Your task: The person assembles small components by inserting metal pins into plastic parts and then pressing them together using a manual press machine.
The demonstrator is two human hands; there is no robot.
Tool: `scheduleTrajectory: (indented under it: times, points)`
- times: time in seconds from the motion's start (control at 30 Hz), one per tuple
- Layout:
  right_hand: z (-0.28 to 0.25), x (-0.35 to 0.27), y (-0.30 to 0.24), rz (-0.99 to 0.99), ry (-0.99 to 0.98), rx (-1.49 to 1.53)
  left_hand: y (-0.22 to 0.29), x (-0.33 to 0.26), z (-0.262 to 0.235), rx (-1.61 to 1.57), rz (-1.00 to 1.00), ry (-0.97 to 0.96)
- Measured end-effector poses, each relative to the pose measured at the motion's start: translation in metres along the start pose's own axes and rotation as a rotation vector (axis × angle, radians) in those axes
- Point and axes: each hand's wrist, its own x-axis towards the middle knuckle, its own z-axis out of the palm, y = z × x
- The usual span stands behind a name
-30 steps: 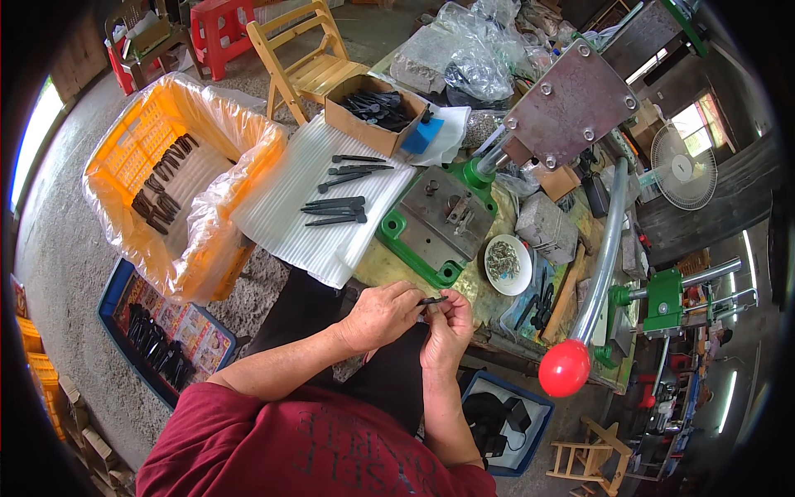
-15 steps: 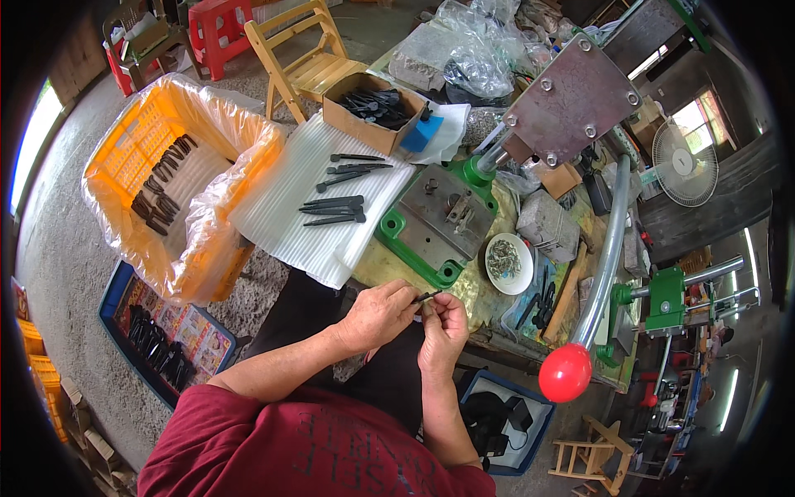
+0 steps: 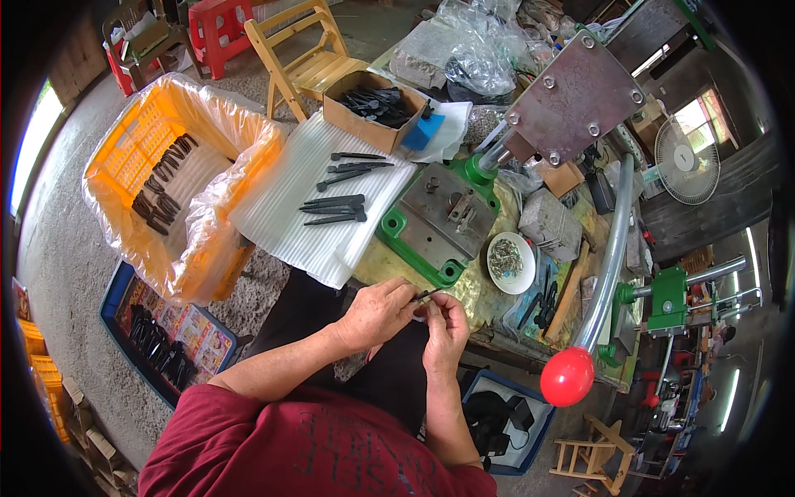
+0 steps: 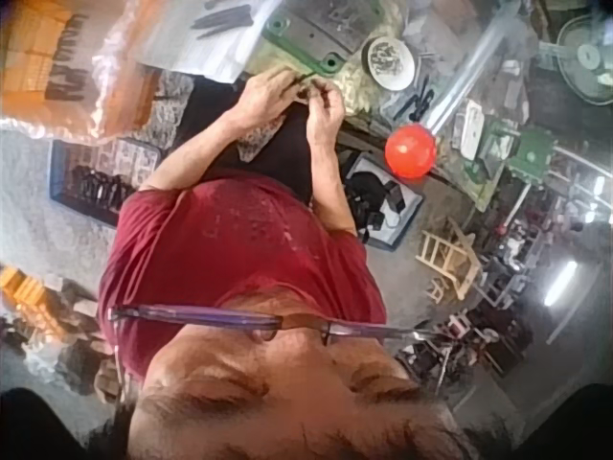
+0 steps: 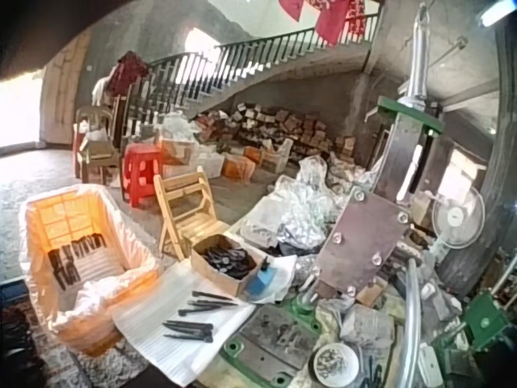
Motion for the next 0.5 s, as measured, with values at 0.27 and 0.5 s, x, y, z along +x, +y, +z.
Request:
scheduleTrajectory:
  times: [0.27, 0.5]
  points:
    - [-0.0059, 0.0027, 0.0024, 0.001, -0.088, -0.389, 0.0006, -0.0007, 0.0001, 0.028, 0.008, -0.011]
    - [-0.0010, -0.0010, -0.0002, 0.019, -0.056, -0.209, -0.0002, 0.0037, -0.0010, -0.973, -0.603, 0.037]
